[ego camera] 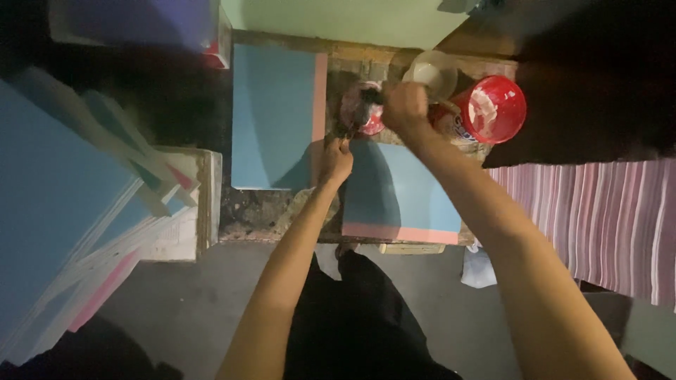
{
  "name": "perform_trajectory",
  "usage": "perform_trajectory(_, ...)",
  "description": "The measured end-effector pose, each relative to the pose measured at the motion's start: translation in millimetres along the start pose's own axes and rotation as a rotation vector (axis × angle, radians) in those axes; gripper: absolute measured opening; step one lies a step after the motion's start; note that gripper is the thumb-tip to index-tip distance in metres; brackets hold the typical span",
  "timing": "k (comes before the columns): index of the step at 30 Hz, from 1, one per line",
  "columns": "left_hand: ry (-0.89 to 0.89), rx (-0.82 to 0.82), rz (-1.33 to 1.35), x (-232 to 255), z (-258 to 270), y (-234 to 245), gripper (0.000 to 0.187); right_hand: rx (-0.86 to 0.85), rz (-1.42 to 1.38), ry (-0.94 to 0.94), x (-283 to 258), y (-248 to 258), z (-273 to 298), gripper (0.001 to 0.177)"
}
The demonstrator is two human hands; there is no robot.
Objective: Applying glue to the edges of paper stacks using a brush to bind them into pads.
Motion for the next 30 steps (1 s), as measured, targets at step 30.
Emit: perform_trajectory(30,0.076,0.017,0.027,-11,-26,5,0.031,-1.257,-0.414,0.416,31,-4,-92,0.020)
Point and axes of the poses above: each hand's wrist, its own z-axis away from the middle knuckle, its own y-axis out of the back of the hand, x = y × z, the point moved 4 cm from there along -z, towards the middle knuckle, and after that the axes turned 8 degrees about z, right-handed, at the moved point
